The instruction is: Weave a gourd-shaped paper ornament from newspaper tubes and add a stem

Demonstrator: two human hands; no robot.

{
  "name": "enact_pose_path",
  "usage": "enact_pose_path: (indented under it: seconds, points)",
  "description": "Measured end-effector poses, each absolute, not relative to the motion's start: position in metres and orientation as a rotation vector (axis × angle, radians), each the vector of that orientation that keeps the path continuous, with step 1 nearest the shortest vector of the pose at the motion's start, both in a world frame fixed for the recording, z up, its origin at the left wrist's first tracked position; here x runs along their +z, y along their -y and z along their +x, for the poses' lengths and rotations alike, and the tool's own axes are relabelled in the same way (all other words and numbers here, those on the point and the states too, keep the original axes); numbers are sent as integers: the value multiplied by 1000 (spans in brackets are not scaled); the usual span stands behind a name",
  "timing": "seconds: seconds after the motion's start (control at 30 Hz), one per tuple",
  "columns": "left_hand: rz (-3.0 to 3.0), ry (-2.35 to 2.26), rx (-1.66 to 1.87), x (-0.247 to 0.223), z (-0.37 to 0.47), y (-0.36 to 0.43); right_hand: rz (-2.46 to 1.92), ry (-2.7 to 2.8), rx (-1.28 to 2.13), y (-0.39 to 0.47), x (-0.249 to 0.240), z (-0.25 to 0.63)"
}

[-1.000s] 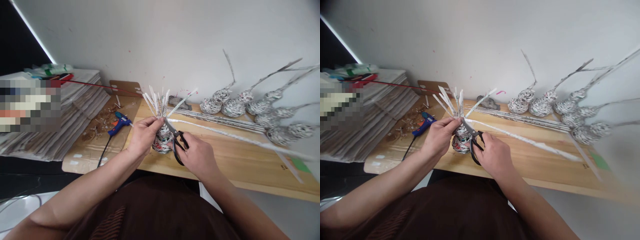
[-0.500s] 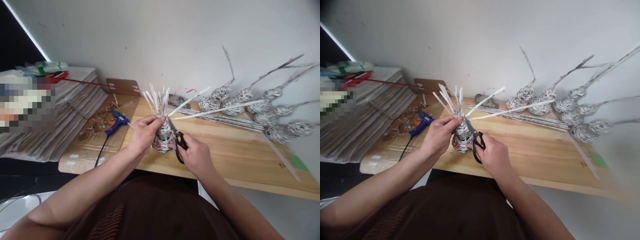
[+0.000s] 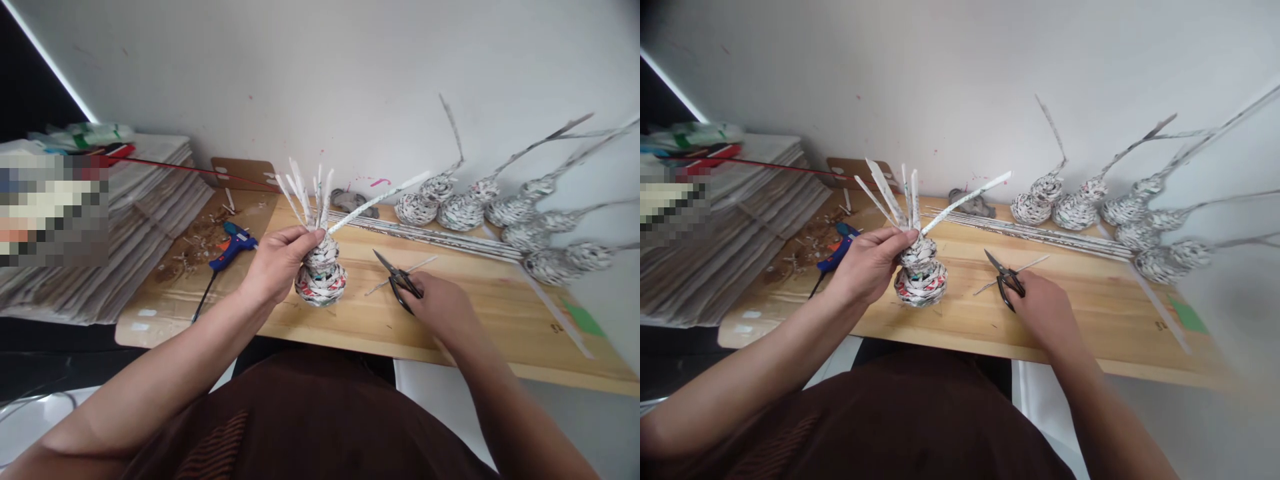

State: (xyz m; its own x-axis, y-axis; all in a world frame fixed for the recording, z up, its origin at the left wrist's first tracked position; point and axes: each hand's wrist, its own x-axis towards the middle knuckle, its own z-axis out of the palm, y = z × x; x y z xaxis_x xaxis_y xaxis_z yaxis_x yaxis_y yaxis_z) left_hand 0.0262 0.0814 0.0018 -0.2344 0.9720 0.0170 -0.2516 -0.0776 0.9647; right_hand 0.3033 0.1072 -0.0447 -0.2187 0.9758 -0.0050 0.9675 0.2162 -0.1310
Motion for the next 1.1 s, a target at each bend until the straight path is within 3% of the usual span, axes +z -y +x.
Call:
enact_pose_path:
  seconds: [0.27,0.33,0.5,0.67,1.1]
  points:
    - [1248,-1297,1442,-2,23,-73,-821,2271,-243,-70,29,235]
    - [1388,-1350,1431,-1,23,-70,-891,2277,-193,-75,40,213]
    - [1601,-1434,1491,1,18,-66,-1078,2301,300,-99,34,183]
    - [1694,-1474,1590,-5,11,-71,-1138,2149,463,-100,24,171]
    - [1700,-1421,1549,-14,9,-75,-1120,1884,386,-109,4,148]
